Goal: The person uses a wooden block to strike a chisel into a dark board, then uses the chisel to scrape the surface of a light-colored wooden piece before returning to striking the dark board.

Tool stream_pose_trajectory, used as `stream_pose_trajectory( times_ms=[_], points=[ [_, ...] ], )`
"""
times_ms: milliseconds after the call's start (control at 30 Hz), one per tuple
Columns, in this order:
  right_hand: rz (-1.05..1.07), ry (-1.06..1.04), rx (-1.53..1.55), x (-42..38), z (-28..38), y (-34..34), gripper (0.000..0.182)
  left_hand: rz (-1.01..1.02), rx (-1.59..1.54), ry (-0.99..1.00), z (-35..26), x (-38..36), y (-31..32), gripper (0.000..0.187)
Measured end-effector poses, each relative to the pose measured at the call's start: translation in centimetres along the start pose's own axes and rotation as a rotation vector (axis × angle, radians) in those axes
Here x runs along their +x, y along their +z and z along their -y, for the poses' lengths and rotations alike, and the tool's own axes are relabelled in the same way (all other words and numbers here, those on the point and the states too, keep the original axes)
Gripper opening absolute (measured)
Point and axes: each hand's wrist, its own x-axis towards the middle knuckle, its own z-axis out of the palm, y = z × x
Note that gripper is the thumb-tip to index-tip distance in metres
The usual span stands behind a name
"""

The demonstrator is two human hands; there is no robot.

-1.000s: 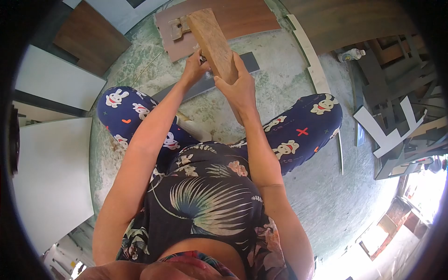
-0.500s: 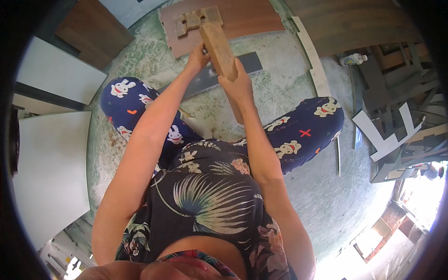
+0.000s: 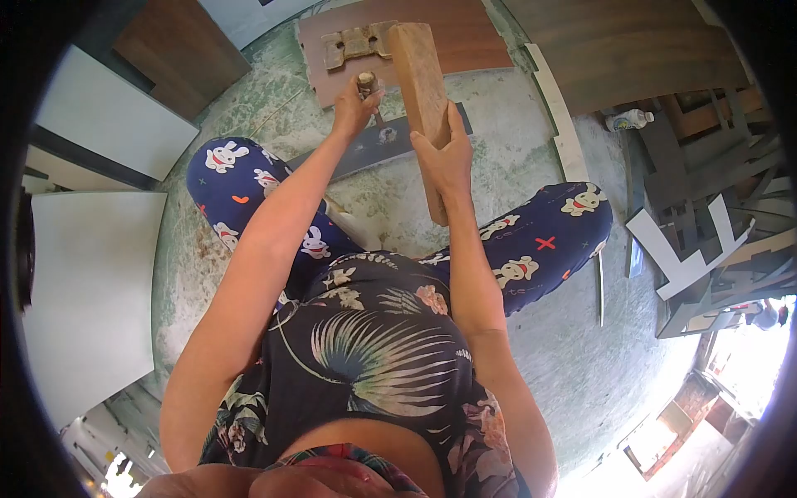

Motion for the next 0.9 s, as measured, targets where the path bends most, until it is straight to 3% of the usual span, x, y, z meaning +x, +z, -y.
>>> stream_pose_trajectory(
  times_ms=[300,900],
  points=[
    [0.004,-0.039,-0.003,-0.4,0.2,0.1,0.075,0.073,-0.015,0.001,-1.6,-1.2,0.1,0.029],
    [0.027,-0.032,0.022,-0.3,0.8,0.3,0.075,0.078,-0.005,0.040,-1.3,-1.9,1.0,0.044]
  ],
)
